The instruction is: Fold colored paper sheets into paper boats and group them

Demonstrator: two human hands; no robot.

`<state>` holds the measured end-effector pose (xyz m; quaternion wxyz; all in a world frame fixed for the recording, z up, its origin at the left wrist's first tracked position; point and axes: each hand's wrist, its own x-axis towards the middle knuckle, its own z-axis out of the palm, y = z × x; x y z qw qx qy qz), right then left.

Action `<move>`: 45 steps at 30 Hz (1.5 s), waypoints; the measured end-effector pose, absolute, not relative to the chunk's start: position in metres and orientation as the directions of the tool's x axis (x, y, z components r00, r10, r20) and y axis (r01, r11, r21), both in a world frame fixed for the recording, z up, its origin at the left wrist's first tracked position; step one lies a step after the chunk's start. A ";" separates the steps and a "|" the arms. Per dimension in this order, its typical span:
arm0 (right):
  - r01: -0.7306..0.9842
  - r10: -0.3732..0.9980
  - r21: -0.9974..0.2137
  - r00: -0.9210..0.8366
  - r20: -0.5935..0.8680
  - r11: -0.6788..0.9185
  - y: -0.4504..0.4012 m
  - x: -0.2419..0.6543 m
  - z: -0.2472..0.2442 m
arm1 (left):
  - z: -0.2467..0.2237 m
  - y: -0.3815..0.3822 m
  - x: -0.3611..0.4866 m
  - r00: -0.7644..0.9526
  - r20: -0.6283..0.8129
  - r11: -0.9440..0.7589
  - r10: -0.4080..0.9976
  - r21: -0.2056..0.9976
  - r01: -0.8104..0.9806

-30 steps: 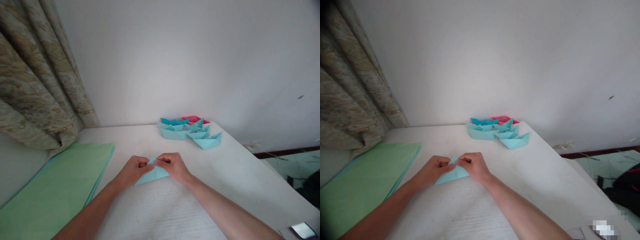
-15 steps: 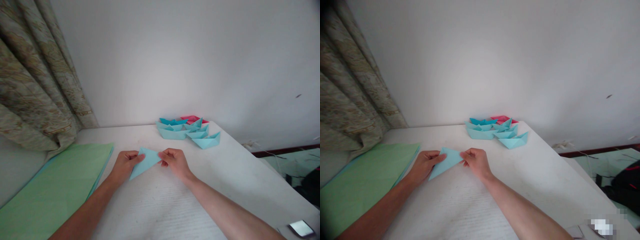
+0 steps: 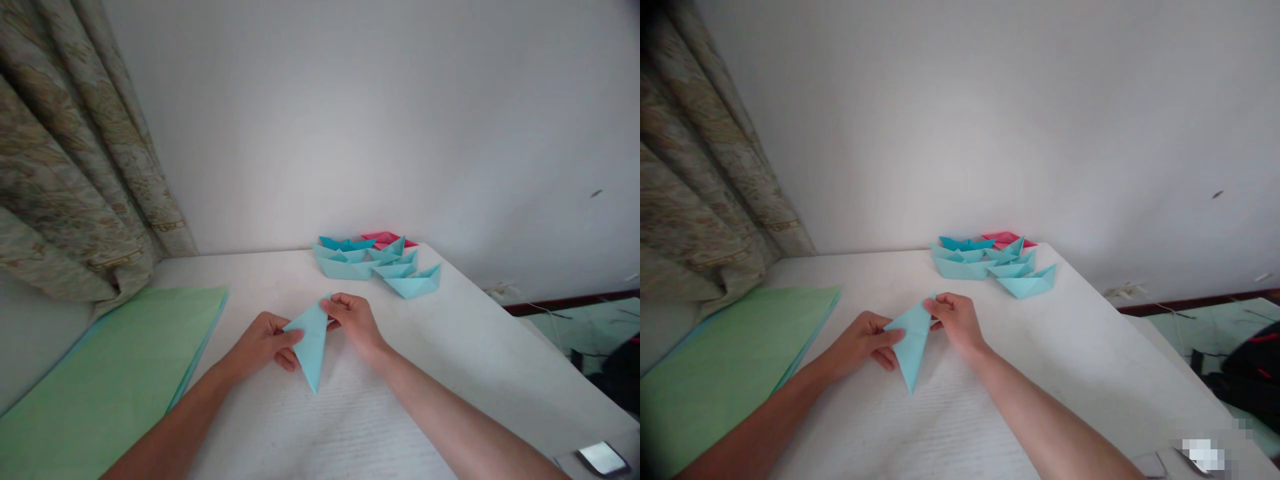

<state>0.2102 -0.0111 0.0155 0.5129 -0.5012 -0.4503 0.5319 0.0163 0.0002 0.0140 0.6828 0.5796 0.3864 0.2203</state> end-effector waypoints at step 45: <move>0.024 0.973 -0.991 -0.184 -0.136 -0.134 -0.016 0.205 0.016 | 0.011 -0.001 0.017 0.497 -0.096 -0.021 0.862 0.974 0.224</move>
